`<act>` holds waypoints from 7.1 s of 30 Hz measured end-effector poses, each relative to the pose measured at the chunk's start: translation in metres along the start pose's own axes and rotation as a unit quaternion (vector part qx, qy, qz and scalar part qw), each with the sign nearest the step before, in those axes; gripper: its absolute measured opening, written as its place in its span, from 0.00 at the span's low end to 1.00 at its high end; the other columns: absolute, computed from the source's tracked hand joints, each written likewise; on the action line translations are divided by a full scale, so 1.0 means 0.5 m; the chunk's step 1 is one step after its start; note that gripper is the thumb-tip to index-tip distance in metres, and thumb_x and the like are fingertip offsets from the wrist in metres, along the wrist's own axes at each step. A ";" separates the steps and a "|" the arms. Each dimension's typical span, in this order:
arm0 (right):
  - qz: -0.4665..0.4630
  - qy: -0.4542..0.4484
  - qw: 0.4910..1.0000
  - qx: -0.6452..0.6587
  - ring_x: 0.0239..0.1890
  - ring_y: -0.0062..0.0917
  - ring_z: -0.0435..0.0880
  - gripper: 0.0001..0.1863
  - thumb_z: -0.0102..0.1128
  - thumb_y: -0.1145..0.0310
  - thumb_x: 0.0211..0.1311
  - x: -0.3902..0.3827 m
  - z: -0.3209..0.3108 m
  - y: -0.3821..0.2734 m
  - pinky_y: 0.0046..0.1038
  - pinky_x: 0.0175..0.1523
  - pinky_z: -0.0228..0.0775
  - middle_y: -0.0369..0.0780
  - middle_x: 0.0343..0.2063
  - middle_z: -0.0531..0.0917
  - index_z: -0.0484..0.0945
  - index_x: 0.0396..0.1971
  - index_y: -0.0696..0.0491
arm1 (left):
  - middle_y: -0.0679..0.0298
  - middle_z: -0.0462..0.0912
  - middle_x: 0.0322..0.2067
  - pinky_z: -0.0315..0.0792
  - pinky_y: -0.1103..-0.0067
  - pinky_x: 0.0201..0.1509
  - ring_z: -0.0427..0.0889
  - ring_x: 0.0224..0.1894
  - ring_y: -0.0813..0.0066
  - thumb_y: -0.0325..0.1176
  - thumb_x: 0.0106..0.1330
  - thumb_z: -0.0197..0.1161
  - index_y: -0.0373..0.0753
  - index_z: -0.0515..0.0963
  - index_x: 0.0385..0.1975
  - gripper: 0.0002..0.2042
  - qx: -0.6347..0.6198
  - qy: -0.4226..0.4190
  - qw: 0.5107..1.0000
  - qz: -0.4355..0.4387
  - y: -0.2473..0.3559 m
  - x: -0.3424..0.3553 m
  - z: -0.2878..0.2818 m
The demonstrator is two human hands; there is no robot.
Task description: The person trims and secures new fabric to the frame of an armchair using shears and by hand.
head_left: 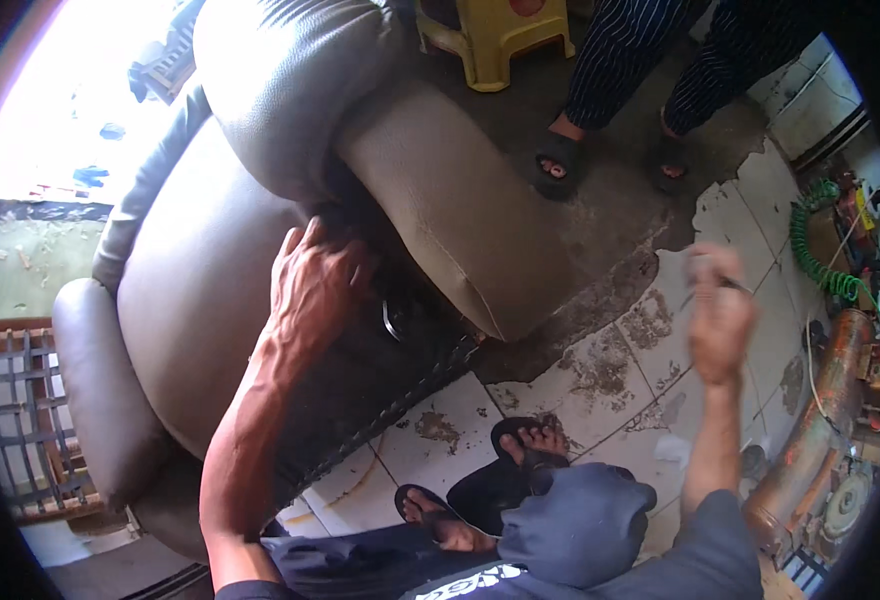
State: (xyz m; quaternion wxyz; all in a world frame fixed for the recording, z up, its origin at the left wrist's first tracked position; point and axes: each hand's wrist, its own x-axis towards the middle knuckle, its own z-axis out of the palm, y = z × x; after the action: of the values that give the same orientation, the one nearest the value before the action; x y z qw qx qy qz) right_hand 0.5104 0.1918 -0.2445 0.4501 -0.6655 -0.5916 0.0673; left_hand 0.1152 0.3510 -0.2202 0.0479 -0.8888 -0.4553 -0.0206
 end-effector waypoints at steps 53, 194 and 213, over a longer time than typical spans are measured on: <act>-0.006 -0.197 0.888 0.415 0.49 0.34 0.81 0.22 0.57 0.72 0.60 0.049 0.812 -0.116 0.31 0.55 0.73 0.46 0.49 0.81 0.76 0.56 0.58 | 0.52 0.74 0.47 0.76 0.64 0.55 0.76 0.54 0.51 0.19 0.59 0.60 0.38 0.79 0.46 0.14 -0.174 0.348 0.919 -0.064 -0.017 -0.107 0.107; 0.149 -0.165 0.944 0.244 0.67 0.45 0.71 0.28 0.49 0.55 0.75 0.001 0.639 -0.196 0.39 0.70 0.61 0.54 0.63 0.73 0.69 0.65 0.58 | 0.58 0.64 0.18 0.60 0.70 0.31 0.61 0.22 0.66 0.29 0.68 0.52 0.33 0.66 0.20 0.14 -0.522 0.340 0.780 -0.059 0.182 -0.091 0.058; 0.260 -0.135 0.891 0.346 0.37 0.28 0.80 0.18 0.54 0.52 0.73 -0.006 0.689 -0.156 0.34 0.48 0.74 0.42 0.34 0.80 0.79 0.47 0.52 | 0.60 0.62 0.19 0.58 0.70 0.31 0.59 0.24 0.68 0.33 0.72 0.54 0.32 0.63 0.20 0.17 -0.528 0.329 0.780 -0.067 0.191 -0.080 0.063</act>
State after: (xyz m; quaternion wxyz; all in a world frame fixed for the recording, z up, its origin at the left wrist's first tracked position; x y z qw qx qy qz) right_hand 0.2387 0.3601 -0.3945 0.5342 -0.5820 -0.3919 0.4716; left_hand 0.1691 0.2663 -0.2609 -0.2835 -0.6813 -0.3878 -0.5524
